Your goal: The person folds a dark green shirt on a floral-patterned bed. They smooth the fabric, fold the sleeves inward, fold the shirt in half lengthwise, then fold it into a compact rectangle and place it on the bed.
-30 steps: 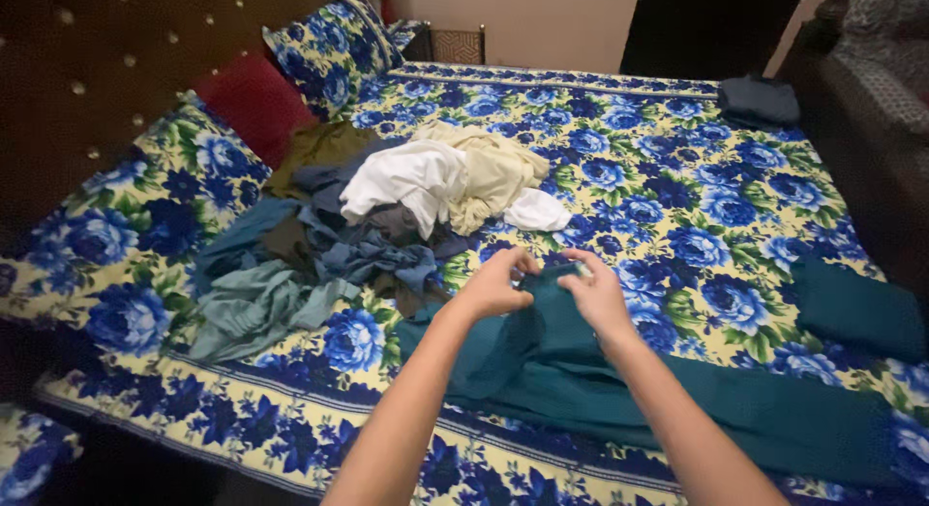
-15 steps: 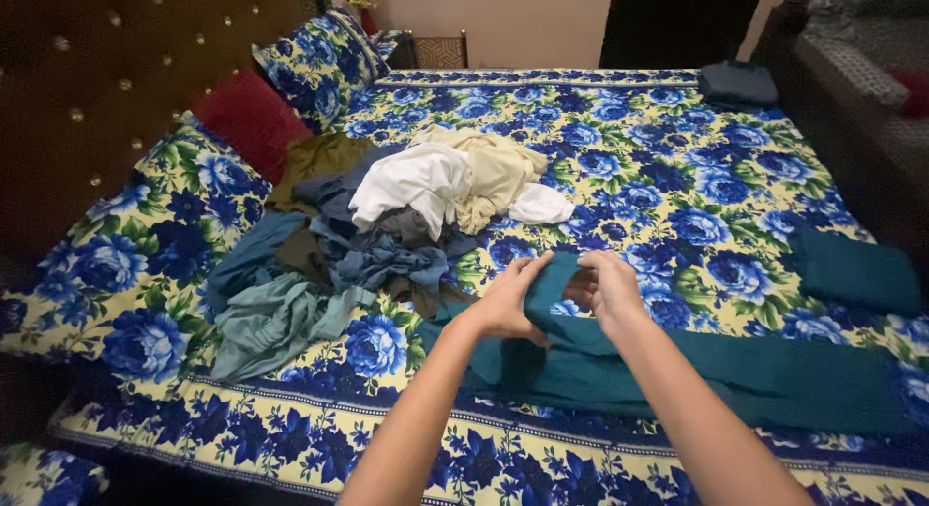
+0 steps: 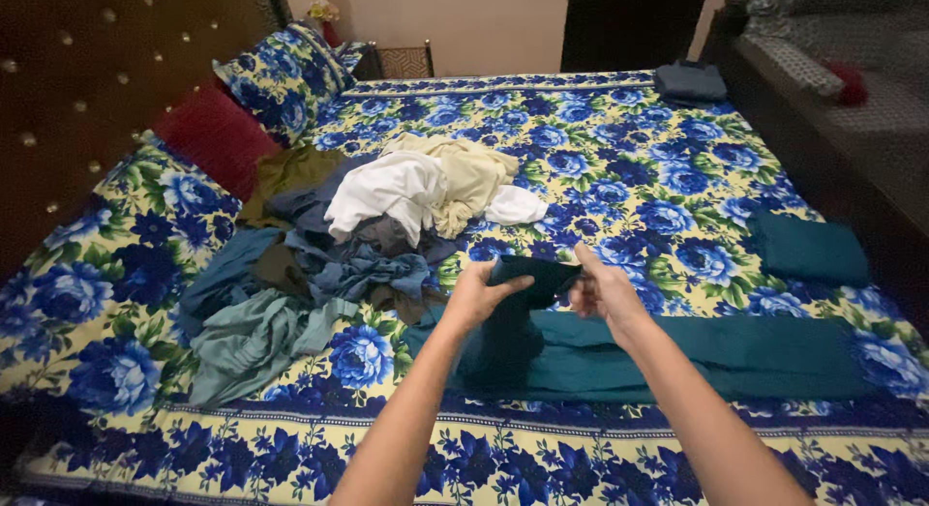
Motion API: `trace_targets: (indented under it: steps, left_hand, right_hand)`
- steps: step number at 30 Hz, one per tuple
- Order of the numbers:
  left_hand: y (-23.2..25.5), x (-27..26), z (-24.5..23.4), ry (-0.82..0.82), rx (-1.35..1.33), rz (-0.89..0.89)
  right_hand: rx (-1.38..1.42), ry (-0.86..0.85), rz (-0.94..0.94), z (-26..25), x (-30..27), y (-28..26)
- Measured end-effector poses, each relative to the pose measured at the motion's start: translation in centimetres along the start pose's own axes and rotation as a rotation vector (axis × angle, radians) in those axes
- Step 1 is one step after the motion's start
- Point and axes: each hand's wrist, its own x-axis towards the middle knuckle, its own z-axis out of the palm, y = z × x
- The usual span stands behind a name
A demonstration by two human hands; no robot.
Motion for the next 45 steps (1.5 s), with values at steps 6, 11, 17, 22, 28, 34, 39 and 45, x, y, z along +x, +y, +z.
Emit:
trace_targets:
  steps: [6, 11, 17, 22, 28, 34, 39, 45]
  left_hand:
    - [0.7, 0.6, 0.6, -0.102, -0.193, -0.020]
    - [2.0, -0.1, 1.1, -0.088, -0.253, -0.077]
    - [1.3, 0.3, 1.7, -0.143, -0.101, -0.018]
    - [0.4, 1.4, 1.9, -0.255, -0.105, 0.130]
    - [-1.0, 1.8, 0.9, -0.270, -0.187, 0.000]
    - [-7.2, 2.3, -0.3, -0.234, -0.088, -0.085]
    - [-14.3, 2.9, 0.1, -0.191, 0.080, -0.185]
    - [-21.1, 2.5, 1.1, -0.077, 0.348, -0.401]
  right_hand:
    - [-0.151, -0.130, -0.296, -1.1, -0.1, 0.2]
    - [0.139, -0.392, -0.269, -0.4, -3.1, -2.2]
    - [-0.248, -0.215, -0.386, 1.8, -3.8, -3.9]
    - [-0.378, -0.149, -0.548, 3.0, -3.4, -4.3]
    - [-0.489, -0.004, -0.574, 2.4, -3.1, -4.6]
    - [-0.416, 0.201, -0.506, 0.3, -1.7, -2.8]
    - [-0.319, 0.426, -0.301, -3.7, -0.8, 0.2]
    - [-0.169, 0.487, -0.321, -10.1, 1.6, 3.4]
